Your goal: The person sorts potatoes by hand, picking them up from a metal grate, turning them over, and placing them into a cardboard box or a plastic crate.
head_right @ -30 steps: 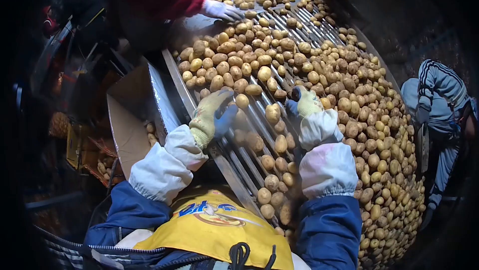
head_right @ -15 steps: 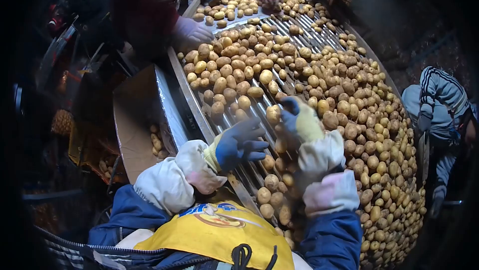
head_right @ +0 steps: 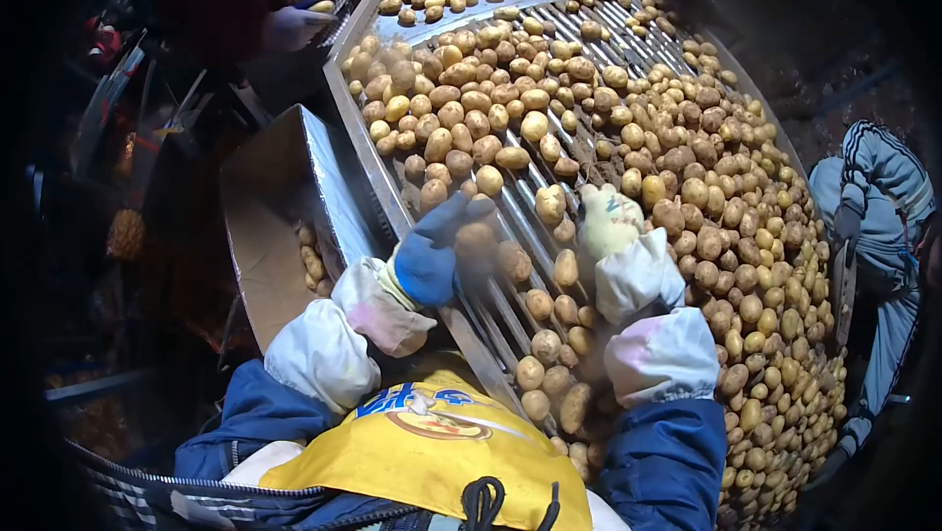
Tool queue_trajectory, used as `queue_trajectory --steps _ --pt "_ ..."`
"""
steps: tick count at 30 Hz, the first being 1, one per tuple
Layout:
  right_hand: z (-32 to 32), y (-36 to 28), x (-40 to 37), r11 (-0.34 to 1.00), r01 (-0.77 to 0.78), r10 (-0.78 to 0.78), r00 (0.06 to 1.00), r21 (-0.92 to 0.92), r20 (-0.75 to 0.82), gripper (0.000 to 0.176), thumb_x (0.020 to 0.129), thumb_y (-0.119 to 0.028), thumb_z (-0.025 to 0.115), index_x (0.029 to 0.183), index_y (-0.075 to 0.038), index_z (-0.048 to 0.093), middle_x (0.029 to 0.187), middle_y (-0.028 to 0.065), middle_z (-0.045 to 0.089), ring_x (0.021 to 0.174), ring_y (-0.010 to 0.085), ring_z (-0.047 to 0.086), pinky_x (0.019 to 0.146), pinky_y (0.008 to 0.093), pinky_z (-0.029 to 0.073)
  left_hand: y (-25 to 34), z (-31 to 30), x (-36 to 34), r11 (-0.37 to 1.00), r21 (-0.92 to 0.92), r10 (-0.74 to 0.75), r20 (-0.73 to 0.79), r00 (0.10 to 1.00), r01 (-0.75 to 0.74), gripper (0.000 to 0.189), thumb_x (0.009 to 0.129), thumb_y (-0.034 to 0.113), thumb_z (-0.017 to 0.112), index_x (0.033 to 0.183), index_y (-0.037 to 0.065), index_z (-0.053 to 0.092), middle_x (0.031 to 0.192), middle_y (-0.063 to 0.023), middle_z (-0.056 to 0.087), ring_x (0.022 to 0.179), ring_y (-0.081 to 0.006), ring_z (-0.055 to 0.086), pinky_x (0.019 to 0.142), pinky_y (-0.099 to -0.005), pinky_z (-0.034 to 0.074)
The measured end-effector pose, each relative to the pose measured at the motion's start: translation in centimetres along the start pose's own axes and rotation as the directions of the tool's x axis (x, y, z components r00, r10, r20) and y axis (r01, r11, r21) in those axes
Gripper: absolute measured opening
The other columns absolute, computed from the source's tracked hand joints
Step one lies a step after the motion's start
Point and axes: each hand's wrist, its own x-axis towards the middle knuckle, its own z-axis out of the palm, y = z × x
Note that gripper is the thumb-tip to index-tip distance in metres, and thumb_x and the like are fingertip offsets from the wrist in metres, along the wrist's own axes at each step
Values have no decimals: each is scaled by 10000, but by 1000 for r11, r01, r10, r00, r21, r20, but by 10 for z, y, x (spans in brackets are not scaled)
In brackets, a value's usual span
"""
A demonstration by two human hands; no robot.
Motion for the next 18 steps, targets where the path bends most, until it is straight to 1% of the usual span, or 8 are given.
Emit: queue_trajectory --steps 5,7,8,10,12,14,17,18 --pt "-8 -13 -10 989 31 -26 999 146 -33 358 946 -243 773 1218 -23 698 995 195 773 938 332 758 821 399 588 20 2 -1 994 17 -105 -115 988 108 508 1088 469 552 1443 107 537 1233 -110 680 1033 -294 692 872 -422 586" --pt "2 -31 -23 988 52 -37 994 145 -104 310 950 -241 769 1162 -22 714 943 183 771 863 319 757 781 394 587 12 -29 13 969 -171 -178 4 984 176 495 1089 470 545 1441 121 541 1257 -117 682 1075 -306 698 892 -431 590" --pt "3 -40 -20 963 -174 139 975 204 174 284 953 -246 770 1132 -29 728 862 151 762 745 276 737 710 379 583 12 -28 14 977 -145 -156 29 987 158 510 1084 490 542 1442 128 545 1266 -125 682 1111 -329 698 922 -454 592" --pt "-4 -44 -17 960 -176 133 971 218 198 294 951 -248 772 1143 -29 726 847 143 759 720 260 726 689 380 577 1 -20 5 991 130 41 -34 999 -36 522 1080 501 546 1440 123 549 1270 -133 679 1111 -342 696 935 -473 592" --pt "-9 -47 -18 955 -185 132 965 230 228 304 950 -250 775 1153 -28 725 831 134 755 694 244 714 667 381 572 2 -22 3 993 110 43 -26 999 -40 529 1077 505 551 1438 119 553 1272 -139 676 1104 -350 693 947 -496 592" --pt "-17 -44 -22 951 -200 139 958 235 252 315 949 -252 777 1164 -28 724 816 126 752 668 228 703 646 382 567 10 -25 12 967 -202 -143 75 987 155 531 1075 504 559 1436 115 557 1271 -144 672 1091 -354 691 958 -521 590" --pt "-13 -34 -11 957 -142 73 962 254 263 374 955 -271 781 1211 -9 706 818 79 750 655 176 686 611 350 559 8 -10 3 983 -127 -134 -7 991 132 525 1084 504 539 1427 107 562 1256 -147 676 1088 -351 685 960 -542 580" --pt "-15 -37 -16 901 -148 38 964 409 265 385 953 -278 784 1213 -4 709 862 90 757 669 167 687 625 329 562 6 -7 4 977 -151 -146 23 989 148 521 1089 501 527 1425 104 563 1263 -151 673 1101 -355 678 972 -548 571"
